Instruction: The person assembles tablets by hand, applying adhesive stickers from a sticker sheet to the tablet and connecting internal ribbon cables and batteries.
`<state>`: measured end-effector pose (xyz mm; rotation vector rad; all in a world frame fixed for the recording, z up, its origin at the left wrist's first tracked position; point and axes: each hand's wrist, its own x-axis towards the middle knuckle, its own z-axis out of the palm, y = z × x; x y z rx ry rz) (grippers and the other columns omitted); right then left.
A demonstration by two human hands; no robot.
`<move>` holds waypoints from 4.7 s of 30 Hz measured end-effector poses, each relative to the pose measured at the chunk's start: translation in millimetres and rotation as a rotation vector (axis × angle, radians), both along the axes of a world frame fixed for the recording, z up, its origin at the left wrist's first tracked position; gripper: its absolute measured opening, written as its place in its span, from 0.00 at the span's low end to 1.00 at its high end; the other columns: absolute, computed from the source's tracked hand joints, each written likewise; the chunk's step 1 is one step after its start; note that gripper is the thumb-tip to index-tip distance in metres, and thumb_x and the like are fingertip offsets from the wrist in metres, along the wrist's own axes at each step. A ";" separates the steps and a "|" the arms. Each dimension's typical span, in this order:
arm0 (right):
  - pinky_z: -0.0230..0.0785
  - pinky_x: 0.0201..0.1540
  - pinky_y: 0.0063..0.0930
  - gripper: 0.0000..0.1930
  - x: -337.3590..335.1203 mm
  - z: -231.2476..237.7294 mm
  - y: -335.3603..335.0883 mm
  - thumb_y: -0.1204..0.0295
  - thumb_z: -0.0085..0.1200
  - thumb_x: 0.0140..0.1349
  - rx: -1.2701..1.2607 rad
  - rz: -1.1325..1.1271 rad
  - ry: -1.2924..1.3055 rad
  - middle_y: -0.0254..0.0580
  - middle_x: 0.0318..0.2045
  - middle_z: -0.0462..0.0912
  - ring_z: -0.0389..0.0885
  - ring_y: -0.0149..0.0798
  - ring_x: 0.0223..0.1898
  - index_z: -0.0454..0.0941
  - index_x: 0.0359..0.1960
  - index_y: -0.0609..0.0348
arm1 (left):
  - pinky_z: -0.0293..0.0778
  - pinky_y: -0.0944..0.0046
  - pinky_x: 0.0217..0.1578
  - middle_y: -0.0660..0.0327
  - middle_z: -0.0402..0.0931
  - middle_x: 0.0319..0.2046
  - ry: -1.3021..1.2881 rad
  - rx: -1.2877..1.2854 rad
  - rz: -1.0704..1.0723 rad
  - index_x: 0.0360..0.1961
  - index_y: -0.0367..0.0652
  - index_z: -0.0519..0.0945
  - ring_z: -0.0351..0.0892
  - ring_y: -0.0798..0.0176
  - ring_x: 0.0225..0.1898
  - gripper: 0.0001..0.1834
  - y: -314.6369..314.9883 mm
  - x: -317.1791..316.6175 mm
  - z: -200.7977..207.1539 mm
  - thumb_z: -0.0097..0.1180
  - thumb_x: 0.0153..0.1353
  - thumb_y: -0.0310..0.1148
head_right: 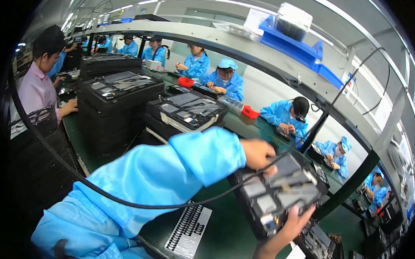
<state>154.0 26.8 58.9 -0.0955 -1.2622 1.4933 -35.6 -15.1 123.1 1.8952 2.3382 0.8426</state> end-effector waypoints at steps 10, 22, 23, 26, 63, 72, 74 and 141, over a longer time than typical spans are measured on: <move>0.46 0.58 0.29 0.31 -207.2 36.4 -55.1 0.65 0.45 0.57 0.121 0.404 0.115 0.56 0.54 0.59 0.57 0.42 0.56 0.51 0.54 0.80 | 0.66 0.68 0.34 0.59 0.75 0.29 0.080 -0.050 0.605 0.36 0.41 0.77 0.71 0.66 0.32 0.25 -180.3 -122.8 65.0 0.54 0.48 0.53; 0.34 0.62 0.31 0.36 -232.2 -4.5 -72.9 0.54 0.38 0.61 0.162 0.545 -0.097 0.59 0.60 0.45 0.42 0.46 0.63 0.44 0.58 0.76 | 0.60 0.68 0.48 0.55 0.73 0.42 -0.292 0.161 0.649 0.43 0.39 0.75 0.70 0.63 0.46 0.29 -236.6 -137.8 13.1 0.56 0.45 0.51; 0.33 0.62 0.30 0.37 -232.5 -9.2 -70.8 0.54 0.37 0.61 0.044 0.675 -0.074 0.57 0.61 0.45 0.41 0.44 0.63 0.42 0.58 0.76 | 0.60 0.68 0.48 0.56 0.73 0.41 -0.271 0.175 0.693 0.43 0.38 0.75 0.69 0.65 0.45 0.30 -236.6 -125.7 13.4 0.56 0.45 0.51; 0.58 0.53 0.28 0.25 -251.6 -26.7 -76.1 0.53 0.34 0.62 -0.046 0.627 -0.074 0.40 0.50 0.68 0.67 0.36 0.49 0.62 0.52 0.61 | 0.63 0.68 0.46 0.56 0.71 0.43 -0.529 0.247 0.551 0.51 0.31 0.66 0.70 0.65 0.45 0.30 -236.6 -144.3 -1.9 0.56 0.50 0.40; 0.63 0.47 0.36 0.36 -314.9 -127.3 79.2 0.68 0.71 0.22 0.695 0.269 -0.746 0.58 0.38 0.72 0.71 0.52 0.43 0.67 0.36 0.73 | 0.63 0.73 0.36 0.56 0.62 0.51 -1.084 0.984 0.313 0.62 0.41 0.43 0.69 0.68 0.39 0.47 -185.4 -159.7 -187.7 0.41 0.34 0.17; 0.65 0.42 0.37 0.37 -296.4 -127.2 59.3 0.57 0.70 0.23 0.746 -0.316 -0.935 0.57 0.34 0.71 0.71 0.53 0.38 0.66 0.31 0.73 | 0.68 0.67 0.43 0.55 0.69 0.48 -1.257 0.890 0.123 0.52 0.36 0.66 0.68 0.58 0.49 0.41 -141.4 -270.8 -184.8 0.33 0.26 0.12; 0.65 0.42 0.37 0.37 -302.8 -126.8 52.8 0.56 0.70 0.23 0.732 -0.372 -0.979 0.57 0.34 0.71 0.71 0.53 0.38 0.66 0.31 0.73 | 0.68 0.67 0.41 0.55 0.71 0.45 -1.196 0.897 0.131 0.50 0.35 0.68 0.70 0.58 0.47 0.38 -127.9 -291.3 -185.7 0.34 0.29 0.11; 0.63 0.52 0.34 0.21 8.7 -24.8 137.3 0.77 0.45 0.52 -0.023 0.404 -0.489 0.51 0.45 0.71 0.72 0.42 0.46 0.63 0.49 0.71 | 0.59 0.55 0.52 0.45 0.62 0.49 -0.041 0.412 -0.050 0.48 0.33 0.66 0.63 0.47 0.51 0.29 -132.3 24.2 -168.8 0.55 0.46 0.37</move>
